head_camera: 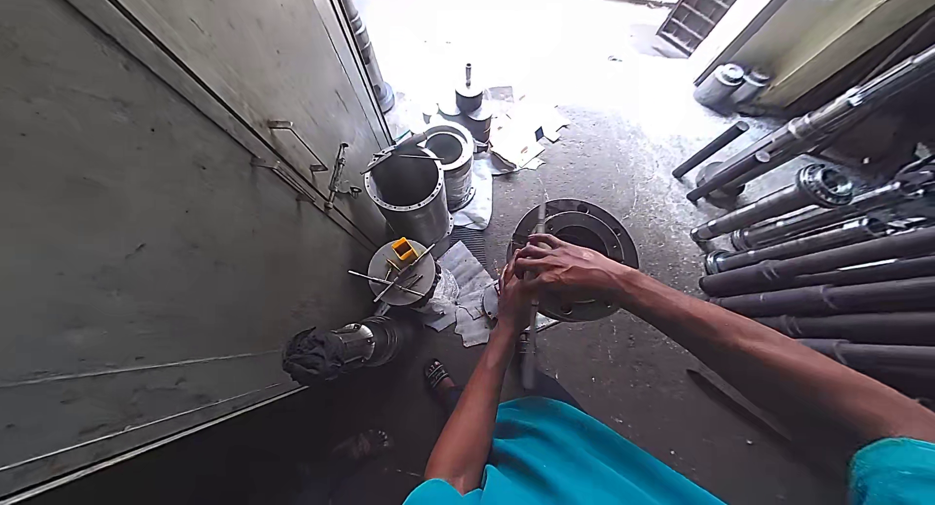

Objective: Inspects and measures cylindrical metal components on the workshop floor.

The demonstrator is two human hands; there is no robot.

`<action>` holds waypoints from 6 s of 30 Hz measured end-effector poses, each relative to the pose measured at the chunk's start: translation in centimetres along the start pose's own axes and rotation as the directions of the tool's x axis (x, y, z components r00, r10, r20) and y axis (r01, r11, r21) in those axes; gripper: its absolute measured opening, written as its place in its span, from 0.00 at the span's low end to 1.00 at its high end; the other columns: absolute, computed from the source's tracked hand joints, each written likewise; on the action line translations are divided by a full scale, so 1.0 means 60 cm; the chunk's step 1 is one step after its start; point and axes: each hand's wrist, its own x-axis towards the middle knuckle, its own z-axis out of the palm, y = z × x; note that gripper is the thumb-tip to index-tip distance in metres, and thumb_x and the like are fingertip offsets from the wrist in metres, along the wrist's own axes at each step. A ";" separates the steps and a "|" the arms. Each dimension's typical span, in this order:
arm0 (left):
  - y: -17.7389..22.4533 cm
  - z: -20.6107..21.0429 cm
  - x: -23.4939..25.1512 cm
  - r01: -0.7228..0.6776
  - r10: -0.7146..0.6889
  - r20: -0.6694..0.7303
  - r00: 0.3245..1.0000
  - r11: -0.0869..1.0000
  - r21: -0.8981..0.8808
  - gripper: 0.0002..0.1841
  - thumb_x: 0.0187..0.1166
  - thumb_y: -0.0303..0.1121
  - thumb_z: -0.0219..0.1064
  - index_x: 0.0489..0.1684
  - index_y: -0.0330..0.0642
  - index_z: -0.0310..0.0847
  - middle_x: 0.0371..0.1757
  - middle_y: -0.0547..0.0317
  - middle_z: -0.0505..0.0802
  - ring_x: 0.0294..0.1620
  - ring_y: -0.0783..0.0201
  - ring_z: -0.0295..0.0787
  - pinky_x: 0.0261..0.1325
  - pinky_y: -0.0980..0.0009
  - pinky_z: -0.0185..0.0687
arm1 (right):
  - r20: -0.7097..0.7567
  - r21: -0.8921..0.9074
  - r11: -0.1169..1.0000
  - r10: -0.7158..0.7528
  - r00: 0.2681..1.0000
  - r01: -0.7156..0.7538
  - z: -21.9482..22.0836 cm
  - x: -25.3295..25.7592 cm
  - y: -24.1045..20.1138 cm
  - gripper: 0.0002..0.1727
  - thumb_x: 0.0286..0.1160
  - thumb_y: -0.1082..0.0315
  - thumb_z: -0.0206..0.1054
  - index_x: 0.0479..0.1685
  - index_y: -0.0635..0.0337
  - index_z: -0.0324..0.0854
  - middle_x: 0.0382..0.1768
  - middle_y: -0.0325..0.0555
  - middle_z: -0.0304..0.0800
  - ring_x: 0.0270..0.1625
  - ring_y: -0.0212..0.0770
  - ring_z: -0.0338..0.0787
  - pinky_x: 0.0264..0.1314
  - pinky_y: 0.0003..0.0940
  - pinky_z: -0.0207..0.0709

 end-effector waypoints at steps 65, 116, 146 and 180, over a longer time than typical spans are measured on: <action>0.091 -0.146 -0.112 0.394 -0.315 0.255 0.914 0.543 -0.741 0.08 0.75 0.17 0.62 0.48 0.31 0.82 0.40 0.49 0.93 0.37 0.60 0.93 0.51 0.62 0.91 | -0.302 0.951 0.242 0.860 0.412 0.193 0.105 -0.036 -0.207 0.43 0.53 0.75 0.81 0.78 0.54 0.69 0.54 0.40 0.89 0.50 0.35 0.92 0.53 0.35 0.91; 0.044 -0.165 -0.108 0.184 -0.186 0.055 0.981 0.982 0.045 0.10 0.71 0.34 0.79 0.43 0.39 0.88 0.41 0.56 0.95 0.43 0.62 0.93 0.51 0.59 0.90 | -0.161 0.975 0.120 0.962 0.219 0.188 0.124 -0.062 -0.223 0.45 0.51 0.75 0.80 0.78 0.52 0.67 0.52 0.40 0.89 0.49 0.35 0.92 0.50 0.33 0.91; 0.058 -0.125 -0.113 0.466 -0.280 0.374 0.884 0.590 -0.660 0.11 0.75 0.19 0.70 0.52 0.28 0.84 0.44 0.47 0.96 0.46 0.59 0.95 0.59 0.60 0.91 | -0.139 0.976 0.089 0.956 0.258 0.197 0.133 -0.062 -0.232 0.46 0.52 0.76 0.80 0.79 0.55 0.65 0.50 0.41 0.88 0.48 0.36 0.92 0.51 0.34 0.91; 0.047 -0.143 -0.134 0.245 -0.190 0.191 0.963 0.912 -0.328 0.10 0.75 0.27 0.74 0.50 0.34 0.91 0.43 0.55 0.98 0.40 0.66 0.95 0.51 0.67 0.94 | -0.128 0.989 0.099 0.940 0.316 0.106 0.155 -0.075 -0.235 0.44 0.53 0.72 0.82 0.79 0.59 0.68 0.54 0.44 0.89 0.51 0.37 0.92 0.53 0.35 0.90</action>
